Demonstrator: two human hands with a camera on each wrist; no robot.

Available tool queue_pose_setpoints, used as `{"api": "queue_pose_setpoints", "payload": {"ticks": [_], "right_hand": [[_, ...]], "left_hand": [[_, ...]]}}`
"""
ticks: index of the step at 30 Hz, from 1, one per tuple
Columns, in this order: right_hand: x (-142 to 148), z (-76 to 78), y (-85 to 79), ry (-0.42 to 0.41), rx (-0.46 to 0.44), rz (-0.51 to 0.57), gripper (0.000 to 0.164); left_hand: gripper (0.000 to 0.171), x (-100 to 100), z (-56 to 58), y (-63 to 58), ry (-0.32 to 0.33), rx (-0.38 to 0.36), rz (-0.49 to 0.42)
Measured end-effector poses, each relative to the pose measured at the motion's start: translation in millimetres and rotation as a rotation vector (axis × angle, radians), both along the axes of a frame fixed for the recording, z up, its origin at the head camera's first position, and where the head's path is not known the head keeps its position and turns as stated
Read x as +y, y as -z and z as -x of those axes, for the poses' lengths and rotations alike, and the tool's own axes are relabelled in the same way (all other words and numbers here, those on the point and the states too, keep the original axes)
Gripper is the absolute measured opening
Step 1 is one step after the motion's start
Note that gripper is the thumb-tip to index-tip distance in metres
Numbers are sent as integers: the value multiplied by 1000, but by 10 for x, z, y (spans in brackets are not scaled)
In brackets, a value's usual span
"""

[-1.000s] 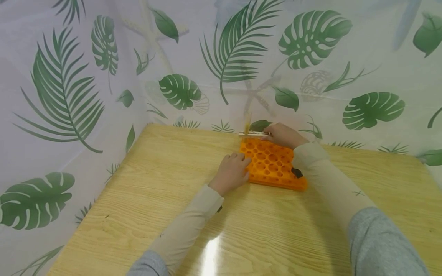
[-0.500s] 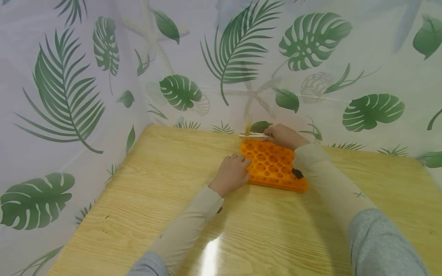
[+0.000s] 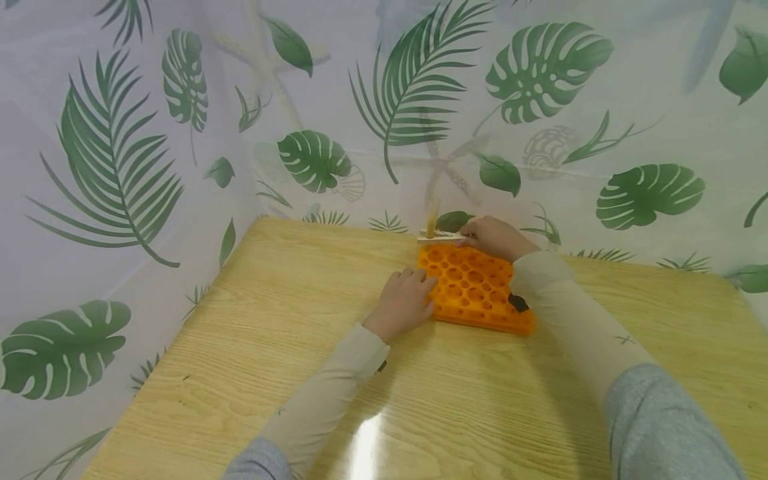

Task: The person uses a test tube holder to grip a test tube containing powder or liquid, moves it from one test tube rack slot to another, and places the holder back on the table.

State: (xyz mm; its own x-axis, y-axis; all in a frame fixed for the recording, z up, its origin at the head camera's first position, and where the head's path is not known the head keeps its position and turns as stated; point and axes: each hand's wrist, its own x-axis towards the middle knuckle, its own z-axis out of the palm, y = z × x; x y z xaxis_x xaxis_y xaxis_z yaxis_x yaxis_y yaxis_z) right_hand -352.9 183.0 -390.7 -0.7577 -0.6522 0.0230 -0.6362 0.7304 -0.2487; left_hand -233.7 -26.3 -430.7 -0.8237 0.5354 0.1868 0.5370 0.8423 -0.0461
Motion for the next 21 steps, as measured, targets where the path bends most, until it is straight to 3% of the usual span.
{"api": "queue_pose_setpoints", "payload": {"ticks": [8, 21], "right_hand": [[19, 10, -11, 1, -5, 6, 20], [-3, -2, -93, -1, 31, 11, 32]], "left_hand": [[25, 4, -5, -5, 0, 3, -8], [26, -2, 2, 22, 7, 20, -13]]}}
